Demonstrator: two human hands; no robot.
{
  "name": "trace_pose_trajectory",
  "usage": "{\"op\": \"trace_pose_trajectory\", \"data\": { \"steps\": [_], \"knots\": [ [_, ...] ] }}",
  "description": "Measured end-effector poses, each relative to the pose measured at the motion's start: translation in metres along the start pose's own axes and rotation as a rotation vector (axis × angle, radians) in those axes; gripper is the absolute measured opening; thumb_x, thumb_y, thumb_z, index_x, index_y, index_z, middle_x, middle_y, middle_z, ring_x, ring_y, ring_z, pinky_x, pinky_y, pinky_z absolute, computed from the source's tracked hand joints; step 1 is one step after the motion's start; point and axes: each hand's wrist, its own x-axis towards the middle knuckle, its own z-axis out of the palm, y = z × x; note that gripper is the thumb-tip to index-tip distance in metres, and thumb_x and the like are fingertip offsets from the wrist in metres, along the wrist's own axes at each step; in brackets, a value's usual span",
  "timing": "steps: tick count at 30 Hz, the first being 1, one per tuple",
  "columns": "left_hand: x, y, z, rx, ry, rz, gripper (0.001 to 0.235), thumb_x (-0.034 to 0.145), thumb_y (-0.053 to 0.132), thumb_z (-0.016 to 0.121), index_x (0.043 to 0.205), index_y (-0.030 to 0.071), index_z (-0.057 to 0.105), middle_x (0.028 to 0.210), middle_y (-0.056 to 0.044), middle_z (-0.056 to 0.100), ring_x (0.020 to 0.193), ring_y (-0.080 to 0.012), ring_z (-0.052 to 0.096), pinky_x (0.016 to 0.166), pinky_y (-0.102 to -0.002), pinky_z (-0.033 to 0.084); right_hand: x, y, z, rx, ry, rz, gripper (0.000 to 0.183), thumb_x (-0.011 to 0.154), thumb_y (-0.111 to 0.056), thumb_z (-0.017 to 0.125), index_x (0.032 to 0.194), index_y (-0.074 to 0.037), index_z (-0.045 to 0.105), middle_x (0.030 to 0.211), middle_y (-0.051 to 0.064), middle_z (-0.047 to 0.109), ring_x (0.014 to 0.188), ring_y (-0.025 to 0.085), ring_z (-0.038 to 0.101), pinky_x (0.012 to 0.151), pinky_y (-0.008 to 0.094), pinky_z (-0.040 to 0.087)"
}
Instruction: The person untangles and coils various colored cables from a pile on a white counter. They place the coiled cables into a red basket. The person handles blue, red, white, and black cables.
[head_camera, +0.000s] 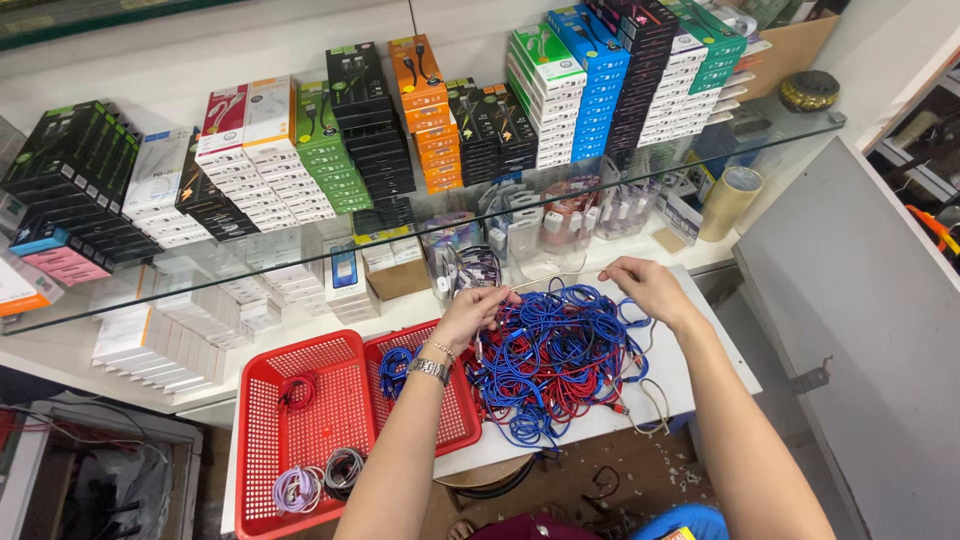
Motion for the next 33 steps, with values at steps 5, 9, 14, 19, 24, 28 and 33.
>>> {"op": "trace_pose_trajectory", "data": {
  "steps": [5, 9, 14, 19, 24, 28, 33],
  "knots": [
    [0.004, -0.005, 0.023, -0.047, 0.017, 0.005, 0.036, 0.102, 0.036, 0.061, 0.103, 0.004, 0.077, 0.058, 0.012, 0.033, 0.052, -0.0042, 0.031, 0.053, -0.023, 0.035, -0.003, -0.022, 0.055, 0.185, -0.210, -0.117, 0.028, 0.101, -0.028, 0.057, 0.118, -0.010, 0.070, 0.091, -0.007, 0.069, 0.075, 0.005, 0.063, 0.072, 0.024, 0.052],
    [0.001, -0.010, 0.024, -0.223, -0.071, -0.019, 0.031, 0.104, 0.031, 0.059, 0.092, 0.004, 0.067, 0.058, 0.011, 0.030, 0.049, -0.0042, 0.025, 0.046, -0.023, 0.024, 0.005, -0.022, 0.047, 0.386, -0.222, 0.074, 0.025, 0.103, -0.027, 0.059, 0.106, -0.007, 0.074, 0.079, -0.004, 0.063, 0.067, 0.007, 0.049, 0.062, 0.025, 0.042],
    [-0.007, -0.005, 0.031, -0.772, -0.391, 0.074, 0.026, 0.111, 0.023, 0.052, 0.103, -0.001, 0.061, 0.062, 0.008, 0.034, 0.053, -0.0042, 0.032, 0.052, -0.022, 0.032, 0.010, 0.009, 0.028, 0.415, 0.031, 0.074, 0.022, 0.102, -0.024, 0.064, 0.105, -0.005, 0.076, 0.079, -0.003, 0.064, 0.069, 0.006, 0.049, 0.063, 0.024, 0.042],
    [0.005, 0.018, 0.062, -0.916, -0.137, 0.193, 0.020, 0.109, 0.016, 0.044, 0.110, -0.001, 0.055, 0.078, -0.001, 0.052, 0.076, -0.0145, 0.056, 0.088, -0.032, 0.053, -0.009, -0.003, 0.107, 0.348, -0.005, 0.066, 0.028, 0.101, -0.025, 0.057, 0.108, -0.009, 0.077, 0.076, 0.000, 0.071, 0.071, 0.009, 0.065, 0.070, 0.026, 0.055],
    [0.016, 0.023, 0.058, 0.067, 0.116, 0.457, 0.023, 0.108, 0.018, 0.047, 0.105, 0.003, 0.062, 0.093, -0.005, 0.072, 0.094, -0.0178, 0.072, 0.090, -0.035, 0.054, -0.037, -0.027, 0.130, 0.370, -0.421, 0.075, 0.031, 0.107, -0.027, 0.056, 0.109, -0.006, 0.079, 0.075, 0.005, 0.063, 0.070, 0.012, 0.057, 0.069, 0.029, 0.049],
    [0.003, 0.002, 0.047, 0.747, 0.097, 0.348, 0.025, 0.104, 0.022, 0.047, 0.100, 0.004, 0.064, 0.081, -0.004, 0.071, 0.076, -0.0185, 0.069, 0.076, -0.038, 0.056, -0.030, -0.021, 0.080, 0.359, -0.422, 0.048, 0.024, 0.098, -0.022, 0.061, 0.107, -0.006, 0.077, 0.094, -0.001, 0.075, 0.081, 0.007, 0.059, 0.076, 0.026, 0.051],
    [-0.003, -0.012, 0.065, 0.121, -0.269, 0.033, 0.030, 0.108, 0.022, 0.046, 0.094, 0.002, 0.063, 0.063, 0.006, 0.043, 0.054, -0.0105, 0.048, 0.079, -0.035, 0.058, -0.018, -0.002, 0.027, 0.380, -0.259, 0.022, 0.023, 0.095, -0.022, 0.070, 0.104, -0.002, 0.075, 0.094, 0.001, 0.077, 0.088, 0.008, 0.066, 0.083, 0.024, 0.052]
  ]
}}
